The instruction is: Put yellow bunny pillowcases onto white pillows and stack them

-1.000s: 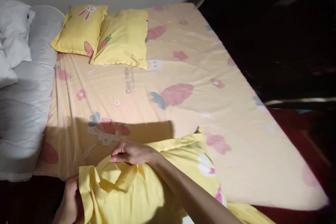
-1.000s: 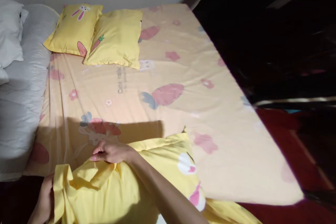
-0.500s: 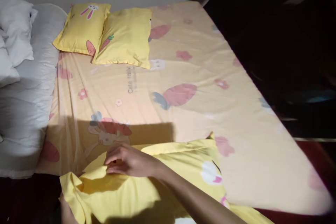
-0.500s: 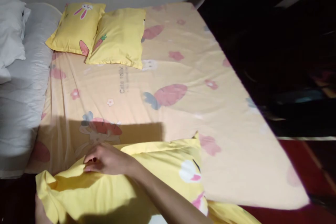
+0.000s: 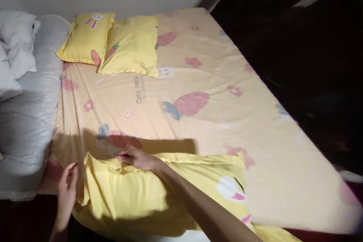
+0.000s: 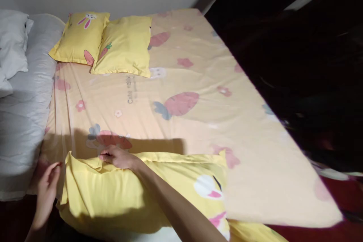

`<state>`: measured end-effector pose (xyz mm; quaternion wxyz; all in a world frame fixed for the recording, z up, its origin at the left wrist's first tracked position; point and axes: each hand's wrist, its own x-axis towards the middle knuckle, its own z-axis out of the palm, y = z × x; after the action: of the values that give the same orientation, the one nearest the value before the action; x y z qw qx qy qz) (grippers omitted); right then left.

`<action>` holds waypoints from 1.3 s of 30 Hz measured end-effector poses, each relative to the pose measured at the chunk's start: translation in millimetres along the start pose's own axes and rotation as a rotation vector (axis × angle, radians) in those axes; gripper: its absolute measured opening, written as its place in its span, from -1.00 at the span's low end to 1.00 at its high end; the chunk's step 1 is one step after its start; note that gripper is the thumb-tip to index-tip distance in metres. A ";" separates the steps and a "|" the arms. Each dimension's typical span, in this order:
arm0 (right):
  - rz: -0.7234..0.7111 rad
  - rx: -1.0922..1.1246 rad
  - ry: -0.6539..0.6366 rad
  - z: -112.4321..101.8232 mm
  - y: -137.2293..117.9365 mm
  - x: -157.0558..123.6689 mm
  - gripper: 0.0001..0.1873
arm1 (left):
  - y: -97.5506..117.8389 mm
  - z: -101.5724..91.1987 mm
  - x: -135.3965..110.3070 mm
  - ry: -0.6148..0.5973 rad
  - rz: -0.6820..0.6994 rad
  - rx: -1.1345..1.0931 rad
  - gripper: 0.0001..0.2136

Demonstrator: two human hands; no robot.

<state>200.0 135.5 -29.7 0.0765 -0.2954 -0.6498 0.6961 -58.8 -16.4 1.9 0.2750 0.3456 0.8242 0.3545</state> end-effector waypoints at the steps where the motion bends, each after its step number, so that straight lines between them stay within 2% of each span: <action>1: -0.003 0.016 0.016 -2.5 3.5 1.7 -0.43 | 0.2 -5.9 -3.0 0.031 0.007 -0.003 -0.59; 3: -0.022 0.052 0.018 -5.5 7.8 5.5 -0.39 | 1.9 -12.0 -15.1 -0.039 0.039 -0.017 -0.62; 5: -0.049 0.065 0.002 -5.2 8.4 9.8 -0.37 | 5.0 -4.9 -28.7 -0.269 0.071 -0.008 -0.61; 7: -0.069 0.066 -0.021 -2.2 6.9 13.9 -0.36 | 7.7 15.6 -35.4 -0.448 0.071 0.048 -0.58; 9: -0.080 0.076 -0.041 1.0 6.1 17.0 -0.36 | 9.3 41.7 -32.4 -0.501 0.069 0.091 -0.62; 11: -0.087 0.094 -0.017 2.6 7.5 18.3 -0.37 | 10.7 63.7 -23.9 -0.500 0.079 0.072 -0.67; 13: -0.097 0.038 0.084 2.7 10.7 18.5 -0.39 | 13.5 75.0 -16.2 -0.501 0.079 0.001 -0.67; 17: -0.126 -0.297 0.253 3.2 14.4 19.8 -0.47 | 21.4 68.3 -13.2 -0.513 -0.054 -0.117 -0.61; 20: -0.126 -0.439 0.307 -2.7 15.2 17.4 -0.51 | 17.2 56.1 -12.8 -0.360 -0.106 -0.122 -0.61; 23: -0.122 -0.494 0.311 -25.6 30.3 -2.2 -0.53 | -3.3 49.7 -3.4 -0.140 -0.100 -0.122 -0.58; 24: -0.076 -0.545 0.320 -35.8 40.9 -13.4 -0.55 | -12.7 49.4 1.7 -0.080 -0.130 -0.145 -0.56; 26: 0.107 -0.685 0.386 -54.8 68.5 -38.8 -0.54 | -31.7 52.1 13.6 -0.010 -0.232 -0.205 -0.48; 28: 0.326 -0.788 0.501 -65.7 97.9 -60.7 -0.52 | -46.9 60.0 25.6 -0.033 -0.313 -0.181 -0.43; 29: 0.394 -0.813 0.551 -67.1 110.3 -68.0 -0.51 | -51.8 65.4 31.1 -0.069 -0.310 -0.139 -0.43; 32: 0.438 -0.865 0.673 -58.1 128.7 -72.5 -0.51 | -54.5 81.2 44.7 -0.220 -0.158 -0.056 -0.47; 34: 0.439 -0.895 0.734 -48.6 123.4 -67.1 -0.49 | -50.1 83.1 50.7 -0.323 -0.089 -0.069 -0.50; 36: 0.454 -0.909 0.779 -43.9 107.0 -62.7 -0.43 | -46.5 74.2 55.3 -0.374 -0.114 -0.044 -0.52; 39: 0.407 -0.979 0.856 -51.5 77.9 -63.1 -0.41 | -48.3 48.4 66.5 -0.279 -0.249 -0.035 -0.54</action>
<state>299.3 137.7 -83.1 0.0519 -0.6618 -0.7338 0.1440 -83.6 28.9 -78.2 0.4344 0.2819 0.8081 0.2807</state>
